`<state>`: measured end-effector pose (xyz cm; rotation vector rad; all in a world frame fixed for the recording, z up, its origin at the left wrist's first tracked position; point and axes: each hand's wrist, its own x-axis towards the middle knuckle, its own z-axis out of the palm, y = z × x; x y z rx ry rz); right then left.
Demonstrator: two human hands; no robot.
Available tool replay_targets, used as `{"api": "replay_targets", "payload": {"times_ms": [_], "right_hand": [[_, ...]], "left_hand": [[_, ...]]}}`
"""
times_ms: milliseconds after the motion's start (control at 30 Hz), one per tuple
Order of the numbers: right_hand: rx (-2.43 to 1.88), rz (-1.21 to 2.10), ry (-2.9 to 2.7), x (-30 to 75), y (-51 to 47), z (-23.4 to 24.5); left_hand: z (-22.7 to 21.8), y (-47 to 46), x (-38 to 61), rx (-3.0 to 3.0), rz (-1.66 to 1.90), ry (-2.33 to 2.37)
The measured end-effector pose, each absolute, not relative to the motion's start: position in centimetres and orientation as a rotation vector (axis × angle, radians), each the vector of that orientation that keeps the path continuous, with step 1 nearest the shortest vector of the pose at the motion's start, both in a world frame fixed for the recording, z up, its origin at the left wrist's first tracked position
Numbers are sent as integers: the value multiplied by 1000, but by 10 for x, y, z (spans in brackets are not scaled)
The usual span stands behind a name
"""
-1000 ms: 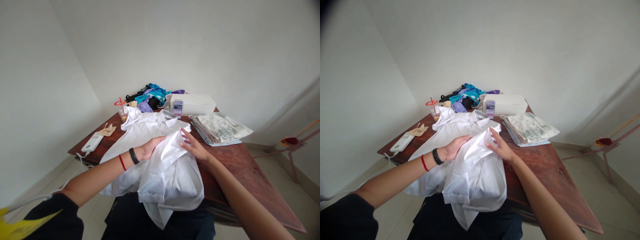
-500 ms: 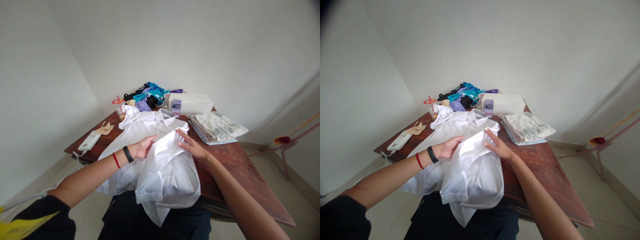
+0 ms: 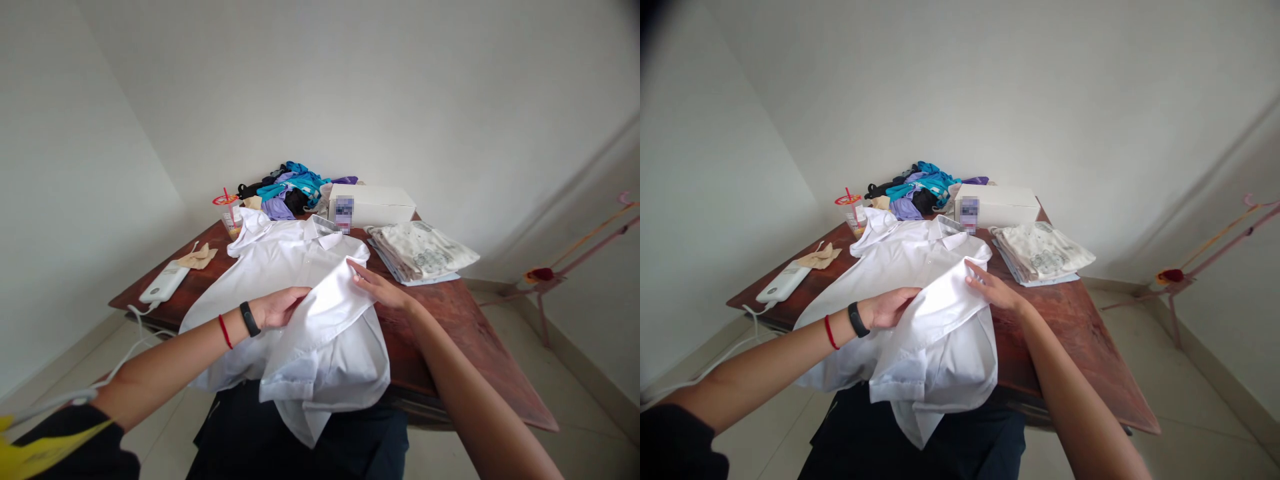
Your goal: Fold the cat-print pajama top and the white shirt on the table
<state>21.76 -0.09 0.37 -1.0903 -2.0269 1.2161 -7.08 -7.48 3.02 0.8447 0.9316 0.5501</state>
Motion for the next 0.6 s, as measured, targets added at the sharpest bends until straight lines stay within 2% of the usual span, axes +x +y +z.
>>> {"api": "replay_targets", "payload": {"times_ms": [200,400,500,600], "right_hand": [[-1162,1241,-2101,220,0,6],[-1183,1269,-2156,222,-1,11],[-1217,1245,-2171,223,1,8],[-1221,1223,-2185,222,3,4]], "left_hand": [[55,-80,-65,1071,799,999],[78,-75,-79,1698,1049,1401],[81,-75,-89,1992,912,1546],[82,-77,-99,2006,453,1647]]}}
